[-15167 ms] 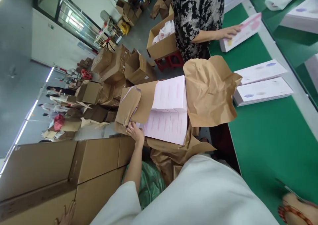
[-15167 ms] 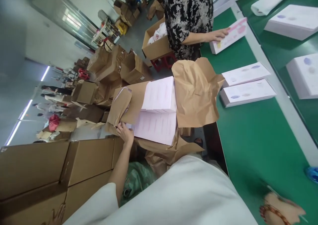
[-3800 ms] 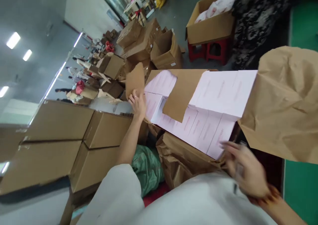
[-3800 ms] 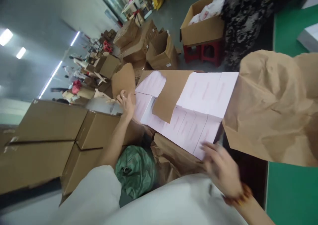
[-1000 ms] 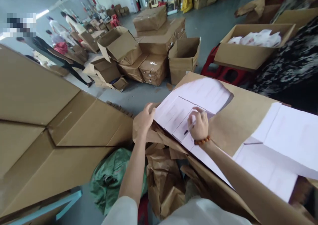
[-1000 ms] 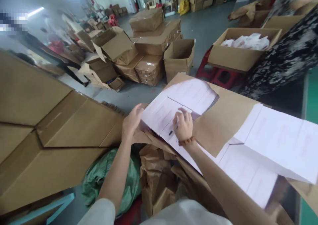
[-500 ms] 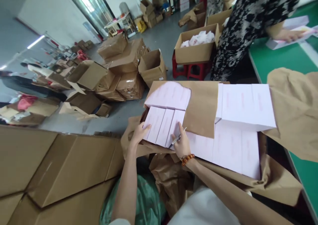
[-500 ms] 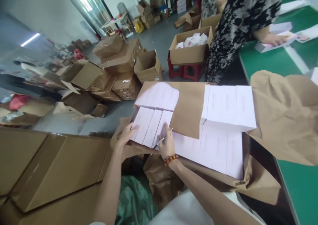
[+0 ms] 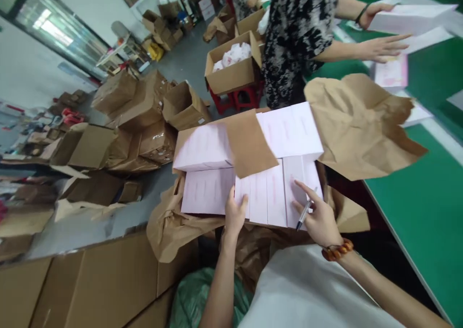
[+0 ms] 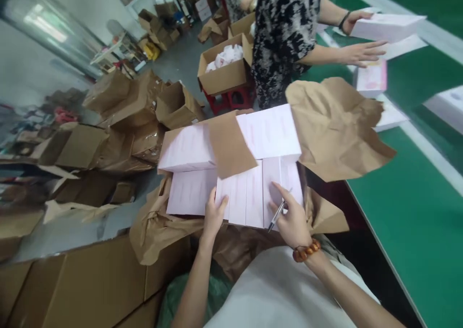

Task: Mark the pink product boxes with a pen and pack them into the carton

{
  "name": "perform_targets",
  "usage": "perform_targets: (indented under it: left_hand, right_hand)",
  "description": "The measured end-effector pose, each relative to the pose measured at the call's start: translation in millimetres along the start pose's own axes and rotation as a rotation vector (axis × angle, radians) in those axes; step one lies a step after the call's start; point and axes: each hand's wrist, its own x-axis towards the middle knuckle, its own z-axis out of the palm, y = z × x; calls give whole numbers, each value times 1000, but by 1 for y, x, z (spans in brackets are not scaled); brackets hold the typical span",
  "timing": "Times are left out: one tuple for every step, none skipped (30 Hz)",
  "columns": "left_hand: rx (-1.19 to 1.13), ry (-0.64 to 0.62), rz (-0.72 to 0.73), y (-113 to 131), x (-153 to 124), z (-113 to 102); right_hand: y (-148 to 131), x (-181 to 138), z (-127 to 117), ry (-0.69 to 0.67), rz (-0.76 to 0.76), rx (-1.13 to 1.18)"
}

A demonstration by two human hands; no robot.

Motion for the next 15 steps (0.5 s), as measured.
perform_targets:
  left_hand:
    - [43, 19, -8, 7, -1, 8]
    - [97, 75, 0, 15, -4, 15]
    - [151, 169, 33, 24, -10, 20]
    - [194, 286, 92, 33, -18, 26]
    - [211, 396, 175, 45, -29, 33]
    - [194, 460, 268, 58, -42, 41]
    - [146, 437, 346, 72, -57, 51]
    - [69, 297, 388, 88, -71, 63]
    - [-27, 66, 374, 104, -85, 79]
    - [-132, -197, 309, 120, -97, 97]
    - [-245, -454, 215, 135, -107, 117]
    - [-353, -677, 105, 149, -113, 139]
    - [-446, -842, 2, 160, -118, 161]
    - [-517, -941, -79, 168, -120, 183]
    - [-560, -987, -142, 173, -121, 204]
  right_hand:
    - [-1, -2, -13, 17, 10, 12]
    - [-3, -5, -25, 42, 24, 31]
    - [-5, -9, -37, 74, 42, 55]
    - [-7, -15, -50, 115, 58, 84]
    - [-9, -22, -63, 159, 66, 121]
    - [-12, -30, -76, 196, 63, 162]
    - [-15, -38, -90, 220, 48, 206]
    - [-17, -48, -104, 232, 28, 249]
    - [-20, -57, -118, 229, 12, 293]
    - [-20, -66, -133, 215, 5, 336]
    - [-19, -74, -147, 198, 11, 372]
    - [-15, -81, -162, 186, 31, 401]
    - [-7, -86, -178, 182, 57, 424]
    - [5, -90, -194, 200, 91, 432]
    - [21, -92, -212, 245, 147, 393]
